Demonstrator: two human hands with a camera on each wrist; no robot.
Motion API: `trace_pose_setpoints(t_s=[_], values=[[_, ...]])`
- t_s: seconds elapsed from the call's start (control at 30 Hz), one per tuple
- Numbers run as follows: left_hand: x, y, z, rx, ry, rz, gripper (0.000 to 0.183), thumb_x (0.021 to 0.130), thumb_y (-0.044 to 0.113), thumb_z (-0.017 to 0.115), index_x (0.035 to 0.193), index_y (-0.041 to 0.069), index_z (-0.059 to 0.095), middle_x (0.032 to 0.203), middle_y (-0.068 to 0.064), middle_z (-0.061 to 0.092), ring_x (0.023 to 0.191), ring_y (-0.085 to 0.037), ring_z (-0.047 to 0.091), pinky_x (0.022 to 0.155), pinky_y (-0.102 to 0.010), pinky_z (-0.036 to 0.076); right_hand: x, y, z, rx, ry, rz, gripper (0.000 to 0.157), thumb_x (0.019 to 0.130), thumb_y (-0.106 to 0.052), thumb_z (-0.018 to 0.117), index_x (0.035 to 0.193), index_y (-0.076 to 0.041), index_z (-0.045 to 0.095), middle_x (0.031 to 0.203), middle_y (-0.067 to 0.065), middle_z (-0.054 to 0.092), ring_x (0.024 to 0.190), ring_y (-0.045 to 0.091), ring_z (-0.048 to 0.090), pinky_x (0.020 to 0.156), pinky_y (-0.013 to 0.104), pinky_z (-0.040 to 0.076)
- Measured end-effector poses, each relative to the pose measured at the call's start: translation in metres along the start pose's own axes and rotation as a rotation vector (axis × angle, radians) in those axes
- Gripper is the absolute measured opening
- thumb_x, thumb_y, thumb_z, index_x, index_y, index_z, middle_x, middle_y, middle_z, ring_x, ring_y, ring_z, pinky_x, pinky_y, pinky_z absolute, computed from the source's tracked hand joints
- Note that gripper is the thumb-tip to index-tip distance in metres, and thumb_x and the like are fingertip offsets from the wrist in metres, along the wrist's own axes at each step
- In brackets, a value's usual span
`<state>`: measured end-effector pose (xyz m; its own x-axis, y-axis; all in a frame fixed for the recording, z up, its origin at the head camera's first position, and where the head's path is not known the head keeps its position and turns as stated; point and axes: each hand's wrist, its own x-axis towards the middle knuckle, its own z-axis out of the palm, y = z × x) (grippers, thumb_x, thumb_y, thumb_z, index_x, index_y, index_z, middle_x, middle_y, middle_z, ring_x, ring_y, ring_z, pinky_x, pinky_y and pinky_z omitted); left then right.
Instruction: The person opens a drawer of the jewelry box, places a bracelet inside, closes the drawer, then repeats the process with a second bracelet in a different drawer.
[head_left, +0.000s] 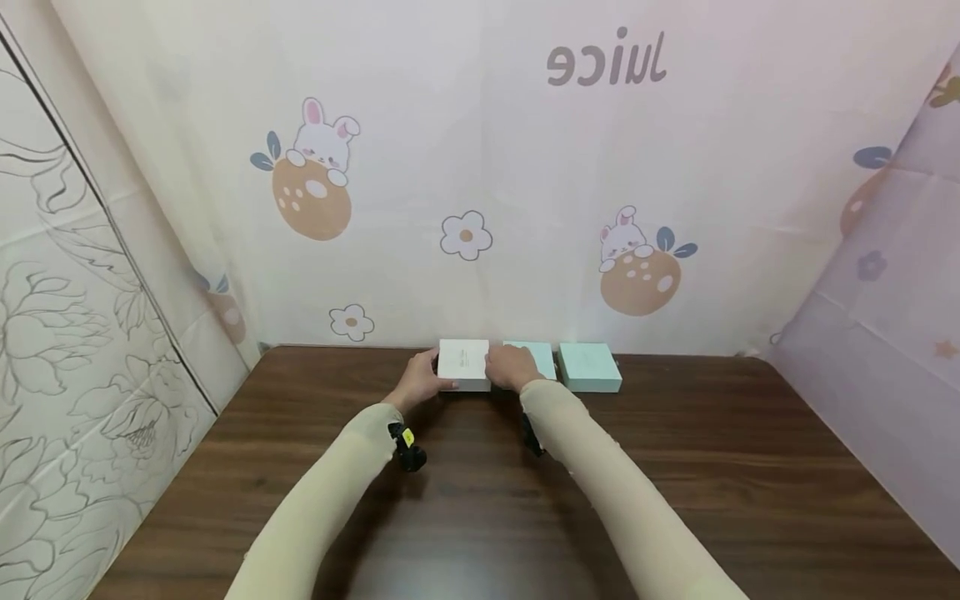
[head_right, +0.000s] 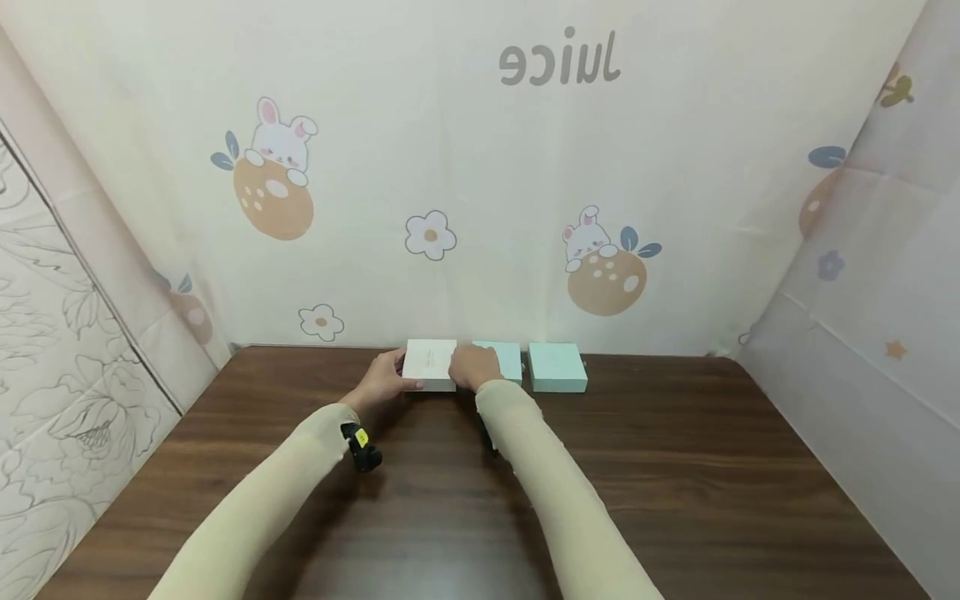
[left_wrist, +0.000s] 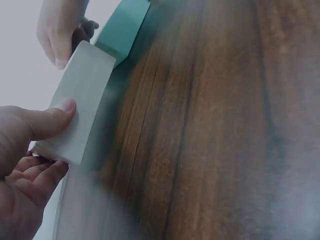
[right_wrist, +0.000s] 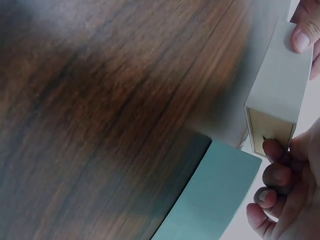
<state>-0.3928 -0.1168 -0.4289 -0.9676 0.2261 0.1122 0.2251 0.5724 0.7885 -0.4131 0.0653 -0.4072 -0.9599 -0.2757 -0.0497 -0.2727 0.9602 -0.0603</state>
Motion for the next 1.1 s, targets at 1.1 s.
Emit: trace_pose_setpoints(t_s=[1.1], values=[[0.002, -0.014, 0.002, -0.007, -0.063, -0.03, 0.075, 0.082, 0.019, 0.076, 0.143, -0.002, 0.038, 0.137, -0.018, 0.049, 0.121, -0.028, 0.048, 0.098, -0.041, 0.039, -0.004, -0.013, 0.014, -0.373, 0.209, -0.046, 0.019, 0.095, -0.02, 0.056, 0.091, -0.006, 0.068, 0.077, 0.008, 0.063, 0.073, 0.022, 0.058, 0.067, 0.037, 0.047]])
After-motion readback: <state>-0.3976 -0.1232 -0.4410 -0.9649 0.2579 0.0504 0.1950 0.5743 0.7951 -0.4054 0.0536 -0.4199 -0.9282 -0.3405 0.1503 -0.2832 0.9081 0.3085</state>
